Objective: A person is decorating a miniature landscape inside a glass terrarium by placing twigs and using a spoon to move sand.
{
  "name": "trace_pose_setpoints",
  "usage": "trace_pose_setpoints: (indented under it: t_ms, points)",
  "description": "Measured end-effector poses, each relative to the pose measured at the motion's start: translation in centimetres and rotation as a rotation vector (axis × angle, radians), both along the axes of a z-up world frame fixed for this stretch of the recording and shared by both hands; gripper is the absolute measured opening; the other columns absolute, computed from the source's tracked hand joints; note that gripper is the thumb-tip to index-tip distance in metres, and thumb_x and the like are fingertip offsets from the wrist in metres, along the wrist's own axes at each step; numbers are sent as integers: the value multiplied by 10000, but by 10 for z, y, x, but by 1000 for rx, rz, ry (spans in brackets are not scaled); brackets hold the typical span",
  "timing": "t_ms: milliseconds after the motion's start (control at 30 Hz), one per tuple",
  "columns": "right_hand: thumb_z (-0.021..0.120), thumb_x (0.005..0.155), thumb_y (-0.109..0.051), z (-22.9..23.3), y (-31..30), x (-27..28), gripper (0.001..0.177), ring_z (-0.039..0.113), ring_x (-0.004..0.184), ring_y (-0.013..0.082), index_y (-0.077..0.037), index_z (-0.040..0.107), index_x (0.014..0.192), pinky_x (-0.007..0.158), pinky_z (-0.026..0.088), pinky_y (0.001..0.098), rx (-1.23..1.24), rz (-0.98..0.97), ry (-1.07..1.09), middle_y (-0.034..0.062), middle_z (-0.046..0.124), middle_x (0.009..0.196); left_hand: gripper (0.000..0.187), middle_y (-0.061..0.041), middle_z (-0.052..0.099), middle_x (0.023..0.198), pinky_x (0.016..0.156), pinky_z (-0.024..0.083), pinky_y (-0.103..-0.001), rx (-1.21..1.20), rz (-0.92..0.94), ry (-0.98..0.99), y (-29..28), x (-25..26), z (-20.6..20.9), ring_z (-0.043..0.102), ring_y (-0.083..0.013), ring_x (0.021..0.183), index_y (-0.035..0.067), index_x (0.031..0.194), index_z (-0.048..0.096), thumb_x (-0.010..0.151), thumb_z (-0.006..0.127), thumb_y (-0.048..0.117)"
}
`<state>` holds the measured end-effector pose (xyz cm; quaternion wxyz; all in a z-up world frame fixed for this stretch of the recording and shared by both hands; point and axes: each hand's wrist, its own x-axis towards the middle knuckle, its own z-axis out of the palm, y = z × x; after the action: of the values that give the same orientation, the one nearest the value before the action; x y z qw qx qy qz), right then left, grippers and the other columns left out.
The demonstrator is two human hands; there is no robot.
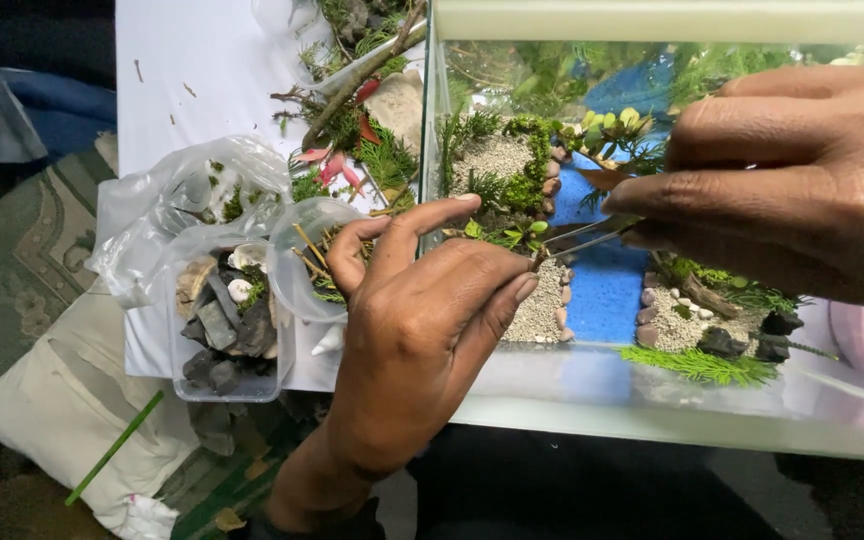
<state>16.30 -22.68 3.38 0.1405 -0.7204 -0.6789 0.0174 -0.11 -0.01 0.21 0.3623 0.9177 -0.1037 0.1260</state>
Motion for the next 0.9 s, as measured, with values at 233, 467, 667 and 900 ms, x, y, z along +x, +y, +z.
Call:
trace_pose_setpoints:
  t_ms: [233, 467, 667, 900]
  points:
    - [536, 995, -225, 1, 1, 2, 295, 538, 602, 304, -45, 658, 1195, 580, 482, 432, -33, 78, -16, 97, 505, 812, 72, 18, 758, 1025, 1019, 246, -517, 15, 5, -4, 0, -1, 0, 637, -357, 1257, 143, 1051, 689, 1028, 630, 178]
    - [550, 982, -208, 3, 1, 4, 298, 518, 560, 314, -8, 657, 1176, 526, 437, 446, -45, 102, -18, 115, 504, 773, 81, 26, 758, 1018, 1032, 247, -524, 14, 11, -4, 0, -1, -1, 633, -352, 1263, 149, 1052, 691, 1029, 627, 192]
    - [524, 996, -218, 2, -3, 7, 323, 596, 676, 297, 8, 656, 1185, 605, 504, 456, -57, 161, -83, 116, 551, 840, 75, 22, 757, 1003, 1012, 246, -514, 22, 10, -15, -1, -1, -1, 646, -365, 1247, 138, 1036, 685, 1034, 621, 177]
    - [538, 986, -201, 2, -2, 5, 301, 559, 625, 304, -2, 642, 1187, 579, 482, 455, -55, 132, -47, 114, 516, 791, 69, 19, 761, 1006, 1005, 246, -507, 15, 16, -22, -1, -1, -1, 650, -364, 1248, 137, 1041, 683, 1029, 632, 181]
